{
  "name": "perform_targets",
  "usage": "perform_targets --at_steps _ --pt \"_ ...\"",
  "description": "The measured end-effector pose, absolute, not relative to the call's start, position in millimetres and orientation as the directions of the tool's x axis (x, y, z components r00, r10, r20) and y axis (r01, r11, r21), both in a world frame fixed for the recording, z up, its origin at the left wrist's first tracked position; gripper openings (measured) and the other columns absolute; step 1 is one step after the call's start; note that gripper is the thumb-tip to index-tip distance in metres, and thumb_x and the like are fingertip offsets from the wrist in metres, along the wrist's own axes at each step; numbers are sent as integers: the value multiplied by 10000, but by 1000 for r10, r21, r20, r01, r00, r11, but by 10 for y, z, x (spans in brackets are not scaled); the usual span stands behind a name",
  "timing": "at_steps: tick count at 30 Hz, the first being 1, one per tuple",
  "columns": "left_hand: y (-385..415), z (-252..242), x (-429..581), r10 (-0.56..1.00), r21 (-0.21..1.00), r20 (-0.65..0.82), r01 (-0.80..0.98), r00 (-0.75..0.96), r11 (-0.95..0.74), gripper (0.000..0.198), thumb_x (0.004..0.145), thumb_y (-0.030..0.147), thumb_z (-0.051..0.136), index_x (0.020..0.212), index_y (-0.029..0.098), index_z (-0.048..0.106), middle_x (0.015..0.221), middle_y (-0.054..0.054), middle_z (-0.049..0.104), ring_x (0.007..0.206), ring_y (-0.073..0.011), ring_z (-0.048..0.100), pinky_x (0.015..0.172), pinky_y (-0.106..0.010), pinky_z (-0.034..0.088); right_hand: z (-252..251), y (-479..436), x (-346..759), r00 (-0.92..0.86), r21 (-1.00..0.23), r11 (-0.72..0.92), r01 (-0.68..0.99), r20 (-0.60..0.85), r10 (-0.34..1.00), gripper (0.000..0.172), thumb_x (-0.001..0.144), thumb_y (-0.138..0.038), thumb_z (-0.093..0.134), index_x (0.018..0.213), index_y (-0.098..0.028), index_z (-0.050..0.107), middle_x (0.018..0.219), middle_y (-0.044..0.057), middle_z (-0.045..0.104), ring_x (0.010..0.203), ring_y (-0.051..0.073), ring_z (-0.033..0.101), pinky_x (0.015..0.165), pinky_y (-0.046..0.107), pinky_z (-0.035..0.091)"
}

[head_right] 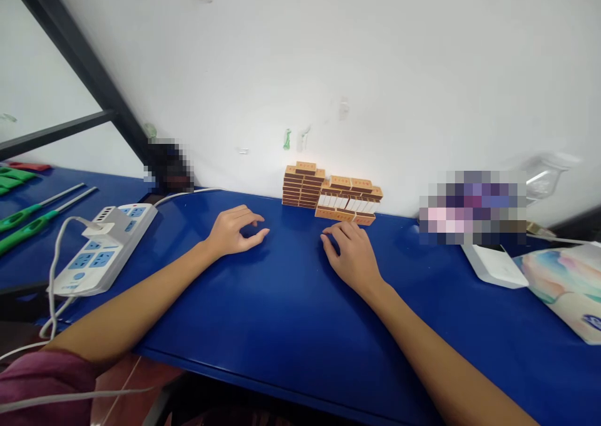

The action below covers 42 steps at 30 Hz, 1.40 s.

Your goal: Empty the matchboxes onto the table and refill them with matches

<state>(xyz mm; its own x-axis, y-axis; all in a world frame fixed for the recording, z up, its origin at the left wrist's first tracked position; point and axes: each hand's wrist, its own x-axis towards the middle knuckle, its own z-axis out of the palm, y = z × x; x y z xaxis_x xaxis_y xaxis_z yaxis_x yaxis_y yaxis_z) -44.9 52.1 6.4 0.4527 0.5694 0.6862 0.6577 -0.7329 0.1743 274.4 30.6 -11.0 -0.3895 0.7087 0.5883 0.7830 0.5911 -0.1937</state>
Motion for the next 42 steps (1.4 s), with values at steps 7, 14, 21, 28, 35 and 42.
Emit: perform_targets --at_steps 7,14,21,28,35,42 --pt "463 38 -403 558 204 692 617 458 -760 230 935 416 662 919 204 747 701 -21 721 652 -176 653 649 -326 541 -112 300 2752 -402 -178 599 780 592 699 199 1045 -308 535 1022 -205 703 1019 109 727 970 277 654 856 439 484" --pt "429 9 -391 525 205 718 583 457 -786 204 924 403 686 900 205 733 675 -5 705 622 -165 634 639 -320 538 -108 348 2841 -354 -125 557 821 654 669 170 1021 -297 572 1005 -211 717 1046 110 736 1031 296 656 868 446 461" --pt "461 -5 -411 487 194 752 557 444 -808 156 902 343 725 917 188 723 675 0 696 609 -153 620 628 -311 536 -102 346 2848 -382 -38 545 838 672 635 137 1007 -258 606 1000 -200 729 1053 104 742 1028 285 660 821 419 442" --pt "450 8 -422 433 159 800 550 416 -820 127 892 325 736 904 202 707 657 13 689 588 -145 619 609 -306 534 -143 383 2864 -393 7 553 833 712 582 102 990 -242 642 977 -191 729 1037 87 741 999 265 655 791 390 424" --pt "412 46 -418 397 147 845 559 358 -816 122 866 295 756 927 201 709 675 12 692 606 -150 625 626 -311 543 -91 311 2815 -350 39 490 871 748 563 82 961 -251 689 1000 -204 742 1129 103 723 1071 282 626 847 413 415" --pt "401 73 -436 360 108 877 599 319 -793 136 855 299 752 942 200 723 697 -1 702 633 -162 630 655 -330 553 -79 300 2812 -282 19 416 909 764 580 151 947 -271 695 1062 -194 755 1243 140 677 1143 326 576 896 457 420"
